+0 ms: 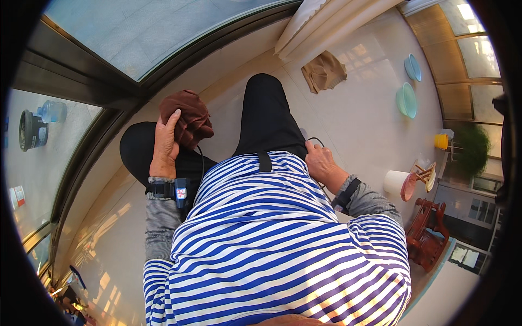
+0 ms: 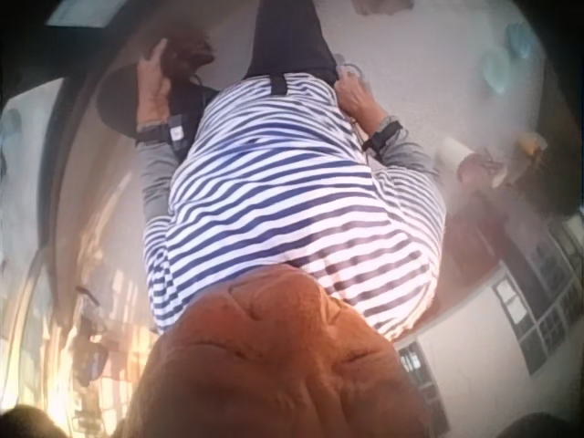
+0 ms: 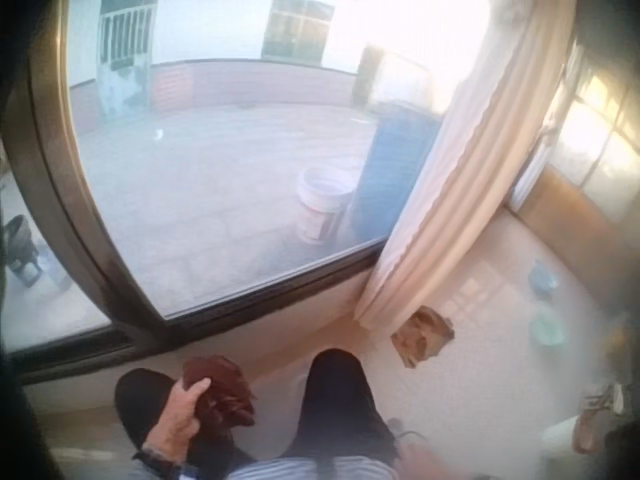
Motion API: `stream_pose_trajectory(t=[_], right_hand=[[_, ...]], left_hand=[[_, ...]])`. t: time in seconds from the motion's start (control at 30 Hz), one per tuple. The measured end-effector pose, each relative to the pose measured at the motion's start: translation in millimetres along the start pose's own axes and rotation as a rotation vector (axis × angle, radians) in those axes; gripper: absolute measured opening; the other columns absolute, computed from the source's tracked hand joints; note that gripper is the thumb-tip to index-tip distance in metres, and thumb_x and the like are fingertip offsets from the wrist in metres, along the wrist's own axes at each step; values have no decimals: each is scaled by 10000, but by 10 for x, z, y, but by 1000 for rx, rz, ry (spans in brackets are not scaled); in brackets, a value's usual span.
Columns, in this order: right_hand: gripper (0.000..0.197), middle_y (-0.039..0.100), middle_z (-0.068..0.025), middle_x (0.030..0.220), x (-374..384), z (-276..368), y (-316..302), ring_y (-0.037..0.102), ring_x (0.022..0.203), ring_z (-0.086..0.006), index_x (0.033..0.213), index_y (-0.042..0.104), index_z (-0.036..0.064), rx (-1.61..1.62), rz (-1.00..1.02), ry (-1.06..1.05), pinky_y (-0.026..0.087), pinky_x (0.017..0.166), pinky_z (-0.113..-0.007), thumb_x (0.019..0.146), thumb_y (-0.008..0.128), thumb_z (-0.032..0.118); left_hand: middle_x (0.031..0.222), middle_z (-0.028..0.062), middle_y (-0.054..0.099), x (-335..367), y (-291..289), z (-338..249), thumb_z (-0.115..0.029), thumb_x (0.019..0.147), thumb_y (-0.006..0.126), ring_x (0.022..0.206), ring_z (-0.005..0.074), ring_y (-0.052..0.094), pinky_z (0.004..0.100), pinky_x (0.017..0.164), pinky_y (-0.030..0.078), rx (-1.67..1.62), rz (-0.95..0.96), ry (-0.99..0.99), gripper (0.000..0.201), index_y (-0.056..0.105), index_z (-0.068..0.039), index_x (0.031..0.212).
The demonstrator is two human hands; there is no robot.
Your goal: The person wipes a large glass window and its frame using a brown cloth. They move the cloth along the glass surface and frame edges, occasionally folding the cloth to use a clean side.
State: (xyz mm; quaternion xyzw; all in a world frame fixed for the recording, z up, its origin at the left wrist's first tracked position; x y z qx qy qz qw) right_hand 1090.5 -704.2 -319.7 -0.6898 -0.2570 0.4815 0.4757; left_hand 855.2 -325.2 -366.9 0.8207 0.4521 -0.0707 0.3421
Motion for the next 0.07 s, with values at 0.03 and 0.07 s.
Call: stream_pose_trajectory(t=[0.03,0.07], right_hand=[[395,621,-135,1195,98,-5,56,677,957,-330,1264,636,97,29,-57,73,547,782,-469,892,623,231],[395,621,-135,1195,114,-10,108,677,957,-330,1264,636,97,27,-75,53,547,782,-469,892,623,231]], left_hand=[[1301,56,652,21,-11,6,-173,979,722,1207,200,616,344,1055,499,13,-4,13,431,585,-59,1371],[1312,58,647,20,-42,9,-176,986,714,1222,204,609,347,1067,494,15,-5,28,443,573,-61,1390]])
Point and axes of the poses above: each hand's wrist, its own x-axis towards the middle knuckle, its own y-axis out of the palm, z = x × y, the point moved 4 cm from there along x, towards the middle knuckle
